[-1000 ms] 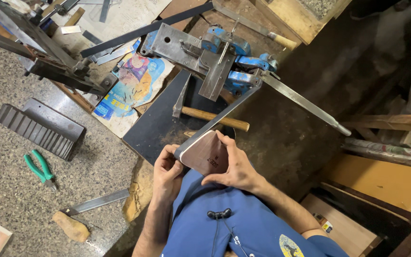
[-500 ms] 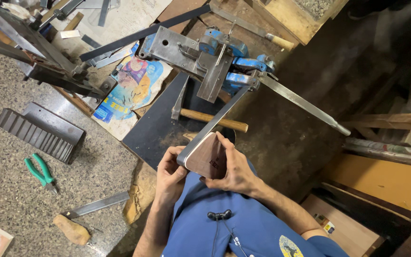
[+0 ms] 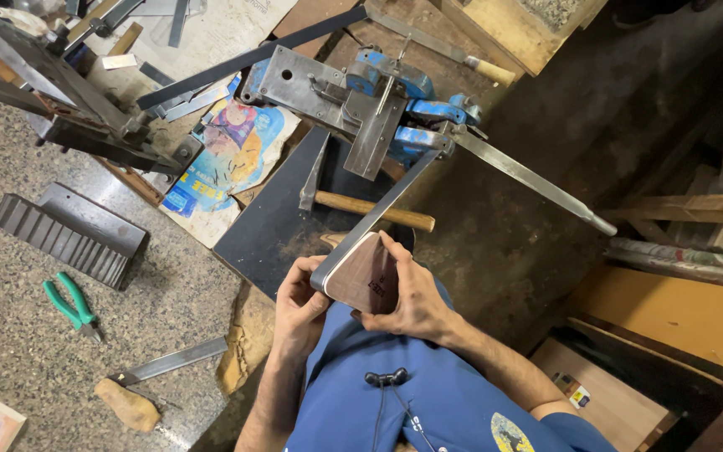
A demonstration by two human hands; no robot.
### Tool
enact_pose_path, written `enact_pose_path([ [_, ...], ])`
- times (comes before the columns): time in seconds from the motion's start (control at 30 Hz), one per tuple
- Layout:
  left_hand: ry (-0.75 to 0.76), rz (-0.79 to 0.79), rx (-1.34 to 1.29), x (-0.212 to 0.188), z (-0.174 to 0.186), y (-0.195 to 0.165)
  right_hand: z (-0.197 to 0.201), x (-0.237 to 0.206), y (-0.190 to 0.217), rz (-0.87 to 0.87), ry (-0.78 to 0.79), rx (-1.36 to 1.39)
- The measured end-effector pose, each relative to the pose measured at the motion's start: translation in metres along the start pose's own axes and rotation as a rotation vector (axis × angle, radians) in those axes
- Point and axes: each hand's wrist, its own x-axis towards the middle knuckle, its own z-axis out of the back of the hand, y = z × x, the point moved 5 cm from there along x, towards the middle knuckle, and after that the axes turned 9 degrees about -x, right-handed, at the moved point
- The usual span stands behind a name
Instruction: The person places a pink insole pattern piece marked SIZE-7 R on the workbench, operates a hand-lever skiving/trimming machine to trim the insole edge, then holds the insole and sands and presses its edge by hand, turning it over to work the other side.
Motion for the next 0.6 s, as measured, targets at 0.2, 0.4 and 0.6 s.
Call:
enact_pose_path([
  [0.2, 0.006, 0.001, -0.002, 0.0012, -0.0008, 0.0013, 0.0011, -0.0004, -0.0015, -0.001, 0.001, 0.006],
  [0.4, 0.001, 0.006, -0.013, 0.0025, 0.0001, 0.002, 0.0014, 0.0002, -0.0026, 0.001, -0.002, 0.002],
  [0.6, 0.004, 0.004, -0.015, 0.0036, -0.0003, 0.002, 0.0021, 0.0014, -0.0031, -0.018, 0.005, 0.007],
])
